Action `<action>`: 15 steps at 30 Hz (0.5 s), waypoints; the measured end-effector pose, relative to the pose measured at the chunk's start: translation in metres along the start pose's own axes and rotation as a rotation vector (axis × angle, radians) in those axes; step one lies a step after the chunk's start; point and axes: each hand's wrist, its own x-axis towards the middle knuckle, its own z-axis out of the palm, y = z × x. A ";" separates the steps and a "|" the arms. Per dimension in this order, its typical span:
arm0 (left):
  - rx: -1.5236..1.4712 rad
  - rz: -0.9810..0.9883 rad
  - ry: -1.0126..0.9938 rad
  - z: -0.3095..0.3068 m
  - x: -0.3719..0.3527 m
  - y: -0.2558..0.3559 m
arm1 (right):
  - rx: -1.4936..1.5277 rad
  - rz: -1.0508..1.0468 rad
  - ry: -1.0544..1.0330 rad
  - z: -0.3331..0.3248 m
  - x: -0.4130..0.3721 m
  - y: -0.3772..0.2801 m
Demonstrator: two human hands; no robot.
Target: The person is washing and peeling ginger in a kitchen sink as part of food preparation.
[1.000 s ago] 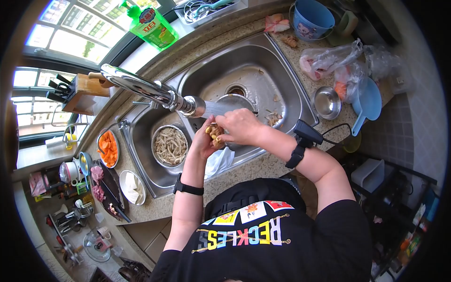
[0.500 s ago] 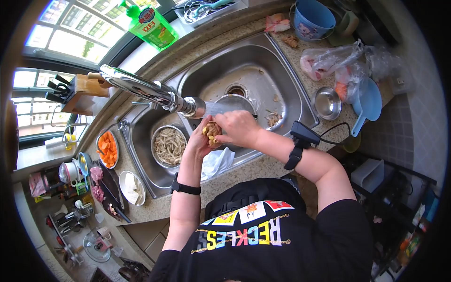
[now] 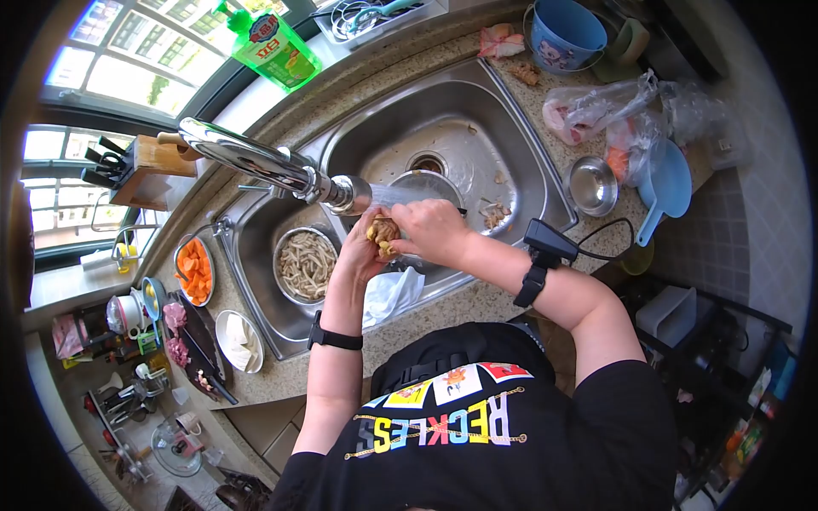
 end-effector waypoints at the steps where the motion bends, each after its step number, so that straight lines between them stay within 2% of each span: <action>1: 0.026 0.035 0.015 0.000 0.000 0.000 | 0.000 0.001 0.000 -0.001 0.001 0.000; 3: 0.029 0.028 0.008 0.000 -0.003 0.000 | -0.029 -0.007 -0.062 -0.003 0.001 -0.001; 13: 0.115 0.032 -0.006 -0.003 -0.006 -0.005 | 0.056 0.064 -0.063 0.003 -0.008 0.003; 15: 0.104 0.006 0.012 -0.001 -0.008 -0.007 | 0.219 0.057 -0.323 0.001 -0.002 0.016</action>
